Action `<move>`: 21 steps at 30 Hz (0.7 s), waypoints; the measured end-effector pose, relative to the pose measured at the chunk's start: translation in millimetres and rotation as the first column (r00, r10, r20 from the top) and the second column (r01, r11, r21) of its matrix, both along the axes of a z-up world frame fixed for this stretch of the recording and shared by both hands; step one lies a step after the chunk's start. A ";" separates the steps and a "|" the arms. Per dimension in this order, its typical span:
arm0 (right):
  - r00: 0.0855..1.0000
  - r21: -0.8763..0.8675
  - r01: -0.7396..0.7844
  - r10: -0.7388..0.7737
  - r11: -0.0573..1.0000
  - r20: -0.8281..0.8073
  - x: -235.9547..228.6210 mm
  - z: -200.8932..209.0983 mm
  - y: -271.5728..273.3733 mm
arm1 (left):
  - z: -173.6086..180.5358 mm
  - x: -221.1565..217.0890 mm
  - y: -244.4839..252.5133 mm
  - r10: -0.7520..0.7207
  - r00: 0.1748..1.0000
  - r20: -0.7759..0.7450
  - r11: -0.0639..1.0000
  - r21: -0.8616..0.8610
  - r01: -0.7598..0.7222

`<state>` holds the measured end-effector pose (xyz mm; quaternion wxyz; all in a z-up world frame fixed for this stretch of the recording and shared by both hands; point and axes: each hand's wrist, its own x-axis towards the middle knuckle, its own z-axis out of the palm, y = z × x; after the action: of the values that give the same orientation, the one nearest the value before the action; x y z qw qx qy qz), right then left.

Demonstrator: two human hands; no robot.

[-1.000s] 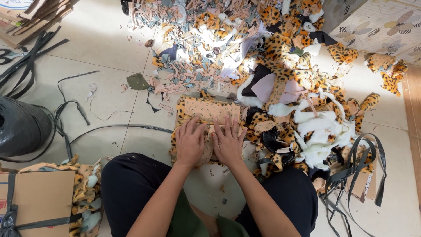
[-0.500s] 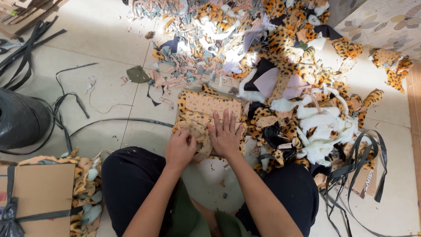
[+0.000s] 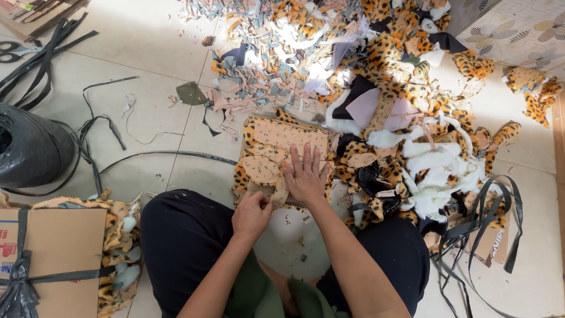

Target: Stuffing small fabric scraps into a leopard-print fabric casing by hand.

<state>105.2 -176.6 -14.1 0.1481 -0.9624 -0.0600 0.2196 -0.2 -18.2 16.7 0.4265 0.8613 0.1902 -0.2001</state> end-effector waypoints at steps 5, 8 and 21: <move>1.000 -0.005 0.005 -0.005 1.000 0.001 1.8 -2.1 0.5 | -6.7 18.1 8.1 -0.044 0.999 -0.027 0.998 -0.036 0.043; 1.000 0.015 0.017 -0.017 1.000 -0.004 1.5 -2.3 0.4 | 12.8 28.5 6.2 -0.117 0.993 -0.004 0.993 0.001 0.117; 0.999 0.012 0.023 -0.023 1.000 -0.038 2.0 7.1 2.1 | 0.4 34.0 11.6 -0.116 0.975 0.188 0.934 -0.315 0.171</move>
<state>107.1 -174.5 -7.0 0.1578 -0.9578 -0.0475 0.2356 33.7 -6.6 17.1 0.5628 0.8033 0.0543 -0.1872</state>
